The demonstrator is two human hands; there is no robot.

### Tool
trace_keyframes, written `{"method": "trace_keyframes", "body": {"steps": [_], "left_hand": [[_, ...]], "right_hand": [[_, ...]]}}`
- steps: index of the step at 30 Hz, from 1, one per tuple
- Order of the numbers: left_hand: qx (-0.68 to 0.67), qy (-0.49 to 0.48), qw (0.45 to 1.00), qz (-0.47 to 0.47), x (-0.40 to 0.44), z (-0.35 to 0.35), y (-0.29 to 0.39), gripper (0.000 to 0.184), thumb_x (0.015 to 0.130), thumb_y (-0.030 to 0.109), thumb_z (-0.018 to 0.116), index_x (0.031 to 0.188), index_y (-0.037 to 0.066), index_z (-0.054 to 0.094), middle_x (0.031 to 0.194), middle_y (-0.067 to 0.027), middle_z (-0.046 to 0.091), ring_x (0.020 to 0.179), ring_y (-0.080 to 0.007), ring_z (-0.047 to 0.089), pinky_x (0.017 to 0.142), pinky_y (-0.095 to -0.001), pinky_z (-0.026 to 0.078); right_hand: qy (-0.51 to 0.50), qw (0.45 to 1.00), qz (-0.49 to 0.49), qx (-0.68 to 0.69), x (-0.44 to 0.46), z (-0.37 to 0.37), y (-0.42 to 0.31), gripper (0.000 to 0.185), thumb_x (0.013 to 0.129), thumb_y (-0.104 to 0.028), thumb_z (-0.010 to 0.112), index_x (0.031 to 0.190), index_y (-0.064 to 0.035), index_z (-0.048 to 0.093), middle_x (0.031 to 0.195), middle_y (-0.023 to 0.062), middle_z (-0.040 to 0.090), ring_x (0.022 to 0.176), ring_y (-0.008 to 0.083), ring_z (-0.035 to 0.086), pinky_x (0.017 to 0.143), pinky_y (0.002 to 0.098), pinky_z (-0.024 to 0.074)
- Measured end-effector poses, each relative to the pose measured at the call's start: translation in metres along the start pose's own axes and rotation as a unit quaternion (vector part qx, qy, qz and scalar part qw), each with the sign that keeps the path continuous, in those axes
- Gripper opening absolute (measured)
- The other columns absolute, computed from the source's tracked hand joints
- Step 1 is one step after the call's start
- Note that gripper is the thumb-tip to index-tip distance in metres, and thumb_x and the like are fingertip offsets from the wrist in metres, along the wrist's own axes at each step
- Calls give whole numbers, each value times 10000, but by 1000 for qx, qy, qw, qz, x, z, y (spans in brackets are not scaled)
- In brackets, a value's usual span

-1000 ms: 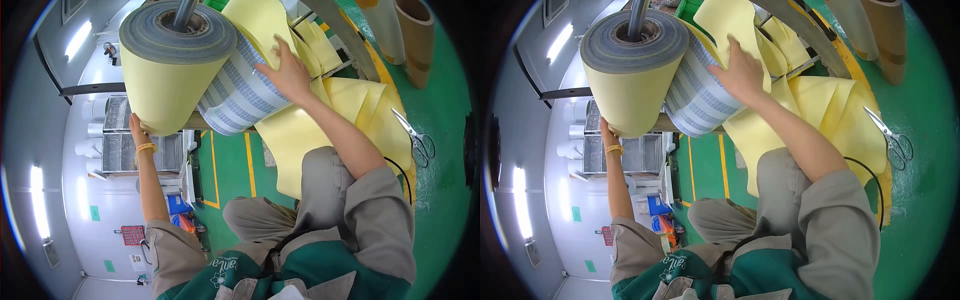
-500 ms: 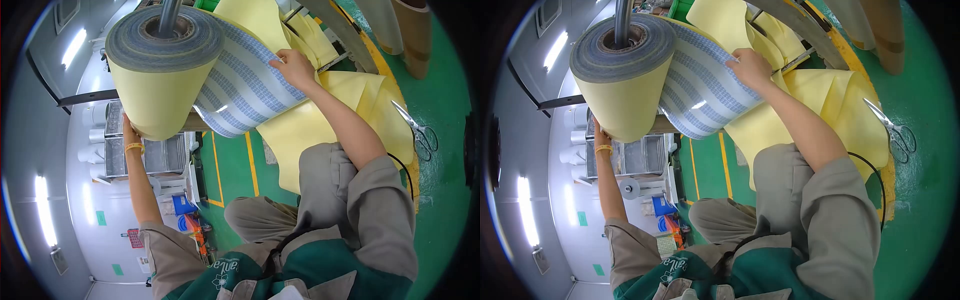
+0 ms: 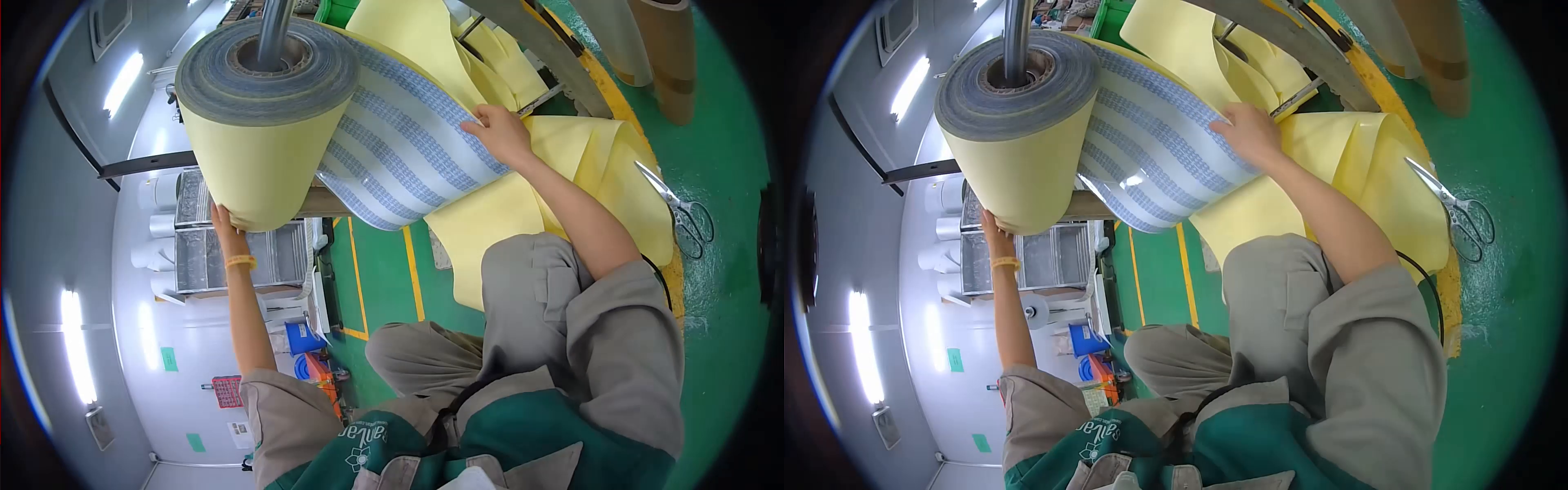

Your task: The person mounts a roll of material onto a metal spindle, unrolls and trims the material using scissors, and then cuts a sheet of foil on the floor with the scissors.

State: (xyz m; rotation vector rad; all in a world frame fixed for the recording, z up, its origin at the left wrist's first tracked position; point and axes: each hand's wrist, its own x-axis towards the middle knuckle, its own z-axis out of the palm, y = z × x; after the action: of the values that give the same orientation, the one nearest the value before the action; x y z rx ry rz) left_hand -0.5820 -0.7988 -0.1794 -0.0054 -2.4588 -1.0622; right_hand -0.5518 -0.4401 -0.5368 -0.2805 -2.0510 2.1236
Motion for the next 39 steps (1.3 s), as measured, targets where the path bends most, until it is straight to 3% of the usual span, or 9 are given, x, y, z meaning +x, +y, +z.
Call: {"method": "trace_keyframes", "body": {"steps": [6, 11, 18, 21, 24, 31, 39], "left_hand": [[4, 3, 1000, -26, 1, -2, 5, 746, 836, 532, 511, 1398, 149, 204, 1395, -81, 302, 1253, -270, 334, 992, -436, 289], [-28, -17, 999, -35, 29, 1, 13, 619, 867, 555, 423, 1297, 111, 412, 1321, -87, 427, 1223, -231, 392, 980, -388, 340], [-48, -53, 997, -39, 21, 37, 46, 616, 894, 550, 345, 1287, 82, 425, 1267, -81, 485, 1132, -217, 485, 948, -326, 394], [13, -43, 998, -32, 21, 45, 53, 619, 896, 554, 327, 1281, 82, 433, 1258, -78, 491, 1120, -212, 494, 934, -321, 404], [-28, -18, 999, -12, 7, 50, 51, 634, 885, 567, 342, 1281, 81, 434, 1249, -78, 496, 1119, -225, 490, 933, -331, 399], [-56, 47, 997, 20, 10, 28, 9, 660, 868, 580, 379, 1278, 64, 420, 1297, -112, 428, 1191, -231, 400, 1007, -344, 297], [-51, 70, 996, 14, 7, 34, 18, 575, 893, 526, 370, 1204, 56, 483, 1171, -87, 522, 1046, -203, 508, 894, -318, 403]], "right_hand": [[-17, 999, 23, 16, -6, -2, 24, 333, 731, -358, 657, 894, -68, 641, 790, 97, 633, 790, 263, 603, 687, 362, 452], [-15, 999, 41, 13, -16, -4, 56, 307, 726, -341, 671, 853, -65, 633, 762, 89, 638, 737, 240, 611, 658, 339, 457], [-22, 998, 40, 53, -33, -9, 85, 278, 746, -316, 665, 827, -53, 622, 734, 75, 652, 659, 212, 612, 610, 320, 446], [-28, 997, 46, 45, -43, -17, 84, 265, 754, -303, 660, 824, -50, 619, 708, 76, 646, 635, 202, 603, 596, 312, 439], [-30, 997, 44, 59, -51, -20, 86, 263, 759, -289, 658, 821, -37, 612, 684, 81, 636, 608, 191, 587, 585, 306, 431], [-28, 998, 51, 35, -74, -20, 111, 274, 754, -276, 663, 833, -20, 610, 654, 96, 616, 573, 185, 560, 564, 308, 415], [-4, 999, 38, 35, -88, -27, 154, 268, 741, -260, 674, 790, -11, 589, 578, 72, 546, 514, 172, 484, 510, 314, 371]]}}
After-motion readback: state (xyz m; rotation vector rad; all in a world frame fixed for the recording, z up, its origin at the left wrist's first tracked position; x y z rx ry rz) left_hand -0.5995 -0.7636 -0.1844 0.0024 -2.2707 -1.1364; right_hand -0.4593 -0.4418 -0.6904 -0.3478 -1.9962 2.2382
